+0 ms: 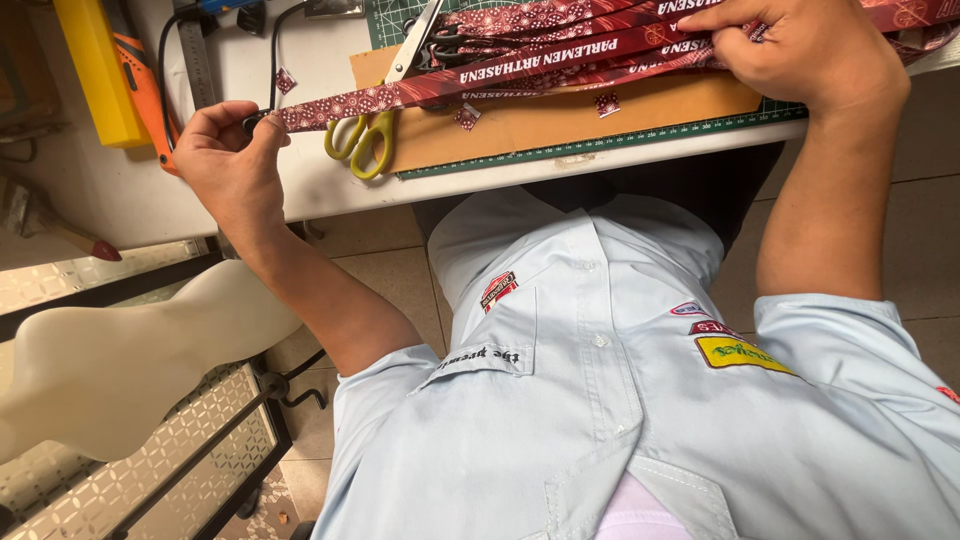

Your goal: The person assembles lanyards by threading red patterned fabric strips through black plastic clasps. They repeatedly fold the fabric ends, insert them into the clasps, and pull to secure the connection. The process is performed one at a time on a cluttered workbench with scissors and a cutting mat visible.

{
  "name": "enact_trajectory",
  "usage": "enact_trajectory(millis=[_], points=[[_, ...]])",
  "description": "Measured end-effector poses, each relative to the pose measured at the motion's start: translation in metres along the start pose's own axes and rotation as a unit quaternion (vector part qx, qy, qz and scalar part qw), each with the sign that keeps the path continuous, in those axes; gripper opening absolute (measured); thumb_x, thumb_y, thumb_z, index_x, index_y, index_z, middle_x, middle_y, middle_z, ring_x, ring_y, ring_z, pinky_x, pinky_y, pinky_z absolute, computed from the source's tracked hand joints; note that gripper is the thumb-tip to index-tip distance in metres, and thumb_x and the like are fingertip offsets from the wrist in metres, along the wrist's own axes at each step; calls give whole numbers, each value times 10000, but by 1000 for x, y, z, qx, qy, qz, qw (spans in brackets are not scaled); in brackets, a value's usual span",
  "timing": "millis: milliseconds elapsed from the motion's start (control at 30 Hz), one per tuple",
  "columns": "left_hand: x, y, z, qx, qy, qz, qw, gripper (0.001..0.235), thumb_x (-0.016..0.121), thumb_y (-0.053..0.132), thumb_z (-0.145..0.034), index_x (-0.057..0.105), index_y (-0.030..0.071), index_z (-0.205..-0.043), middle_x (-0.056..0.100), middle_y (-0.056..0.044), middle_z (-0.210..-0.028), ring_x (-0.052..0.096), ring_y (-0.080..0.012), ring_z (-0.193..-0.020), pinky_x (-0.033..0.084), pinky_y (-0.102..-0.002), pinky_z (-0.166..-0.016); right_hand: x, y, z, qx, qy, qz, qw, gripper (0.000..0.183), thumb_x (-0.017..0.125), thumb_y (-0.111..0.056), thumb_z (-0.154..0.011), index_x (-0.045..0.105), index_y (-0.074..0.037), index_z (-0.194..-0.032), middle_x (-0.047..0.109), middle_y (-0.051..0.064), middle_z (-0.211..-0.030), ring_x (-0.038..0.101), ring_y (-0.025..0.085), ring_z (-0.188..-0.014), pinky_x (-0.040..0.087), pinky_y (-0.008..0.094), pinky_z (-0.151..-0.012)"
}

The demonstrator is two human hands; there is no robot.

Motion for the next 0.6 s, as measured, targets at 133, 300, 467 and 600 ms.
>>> enact_trajectory(millis=[133,300,467,600], points=[[0,-1,0,3,-1,2,1000,191,779,-107,-921,625,-76,-1029,718,-115,-879,722,-146,-759,600,-244,-718,-5,-8,11,-202,83,67,974,346,838,-353,-936,775,-77,-1136,753,125,-933,691,213,-796,559,309,-703],[0,0,-1,2,-7,12,1000,190,775,-110,-920,622,-76,-1027,716,-117,-879,724,-150,-760,602,-248,-722,7,7,4,-93,62,32,993,271,813,-337,-1008,808,-103,-1145,749,101,-907,691,183,-747,554,289,-649],[0,0,0,-3,-6,12,1000,183,773,-109,-924,623,-75,-1024,721,-121,-880,726,-147,-764,601,-243,-723,11,14,3,12,54,-19,998,252,822,-343,-982,808,-145,-1137,733,96,-857,665,176,-679,531,303,-593],[0,-2,-1,-5,2,-9,1000,174,768,-108,-918,629,-79,-1019,718,-115,-871,724,-138,-759,597,-235,-705,10,6,2,-13,69,-33,997,234,839,-314,-980,808,-131,-1123,747,78,-904,662,156,-696,532,284,-599]])
Point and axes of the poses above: each hand's wrist, its own z-axis away from the middle knuckle, its own x-axis out of the palm, y = z × x, the point moved 4 cm from there along -z, towards the middle knuckle
